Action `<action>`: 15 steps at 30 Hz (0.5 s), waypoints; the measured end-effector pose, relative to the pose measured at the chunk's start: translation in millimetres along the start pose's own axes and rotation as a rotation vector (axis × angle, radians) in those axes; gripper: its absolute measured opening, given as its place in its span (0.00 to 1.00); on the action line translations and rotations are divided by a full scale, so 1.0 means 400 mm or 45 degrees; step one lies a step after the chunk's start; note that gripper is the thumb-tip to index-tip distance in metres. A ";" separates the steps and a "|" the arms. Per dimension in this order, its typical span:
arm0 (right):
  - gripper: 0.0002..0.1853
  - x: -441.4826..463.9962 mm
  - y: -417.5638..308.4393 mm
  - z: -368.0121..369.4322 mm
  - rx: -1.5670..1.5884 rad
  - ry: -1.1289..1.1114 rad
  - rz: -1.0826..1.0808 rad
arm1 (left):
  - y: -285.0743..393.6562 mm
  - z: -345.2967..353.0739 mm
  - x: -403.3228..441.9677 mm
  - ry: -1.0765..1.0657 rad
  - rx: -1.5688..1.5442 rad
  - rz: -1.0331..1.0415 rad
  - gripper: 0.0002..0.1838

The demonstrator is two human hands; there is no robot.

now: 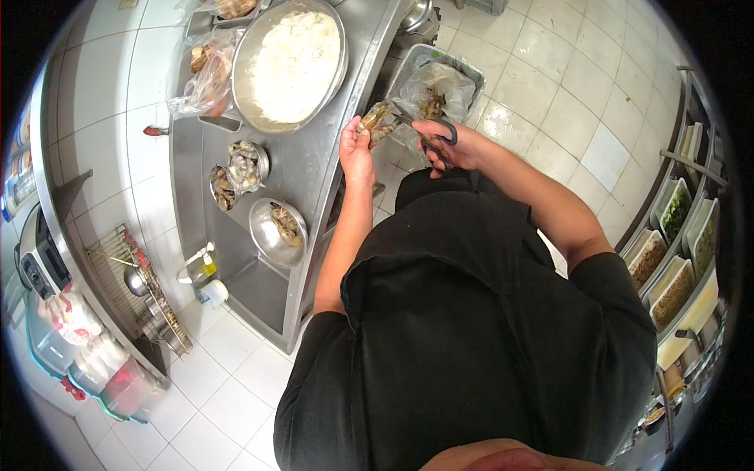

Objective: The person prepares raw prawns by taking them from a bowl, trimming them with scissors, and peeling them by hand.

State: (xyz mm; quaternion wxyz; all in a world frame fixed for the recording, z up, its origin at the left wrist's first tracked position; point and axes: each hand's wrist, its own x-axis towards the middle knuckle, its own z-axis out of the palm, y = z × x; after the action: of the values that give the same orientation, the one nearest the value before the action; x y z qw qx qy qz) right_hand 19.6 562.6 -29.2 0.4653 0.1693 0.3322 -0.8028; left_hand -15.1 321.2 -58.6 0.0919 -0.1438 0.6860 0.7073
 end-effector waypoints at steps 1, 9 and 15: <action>0.29 0.009 -0.002 0.001 0.013 -0.008 -0.016 | -0.002 -0.001 0.000 -0.008 0.005 0.002 0.18; 0.23 0.056 0.017 -0.008 -0.163 0.186 -0.237 | 0.002 0.013 -0.017 -0.002 -0.014 -0.049 0.19; 0.22 0.017 0.021 -0.035 -0.154 0.324 -0.238 | -0.001 -0.004 -0.022 0.055 -0.080 -0.085 0.19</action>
State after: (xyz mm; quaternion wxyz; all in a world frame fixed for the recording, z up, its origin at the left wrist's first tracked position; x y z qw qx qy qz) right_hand 23.0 565.2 -46.6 0.3521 0.2096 0.4505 -0.7932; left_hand -6.6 320.1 -56.3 0.0959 -0.1846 0.6600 0.7219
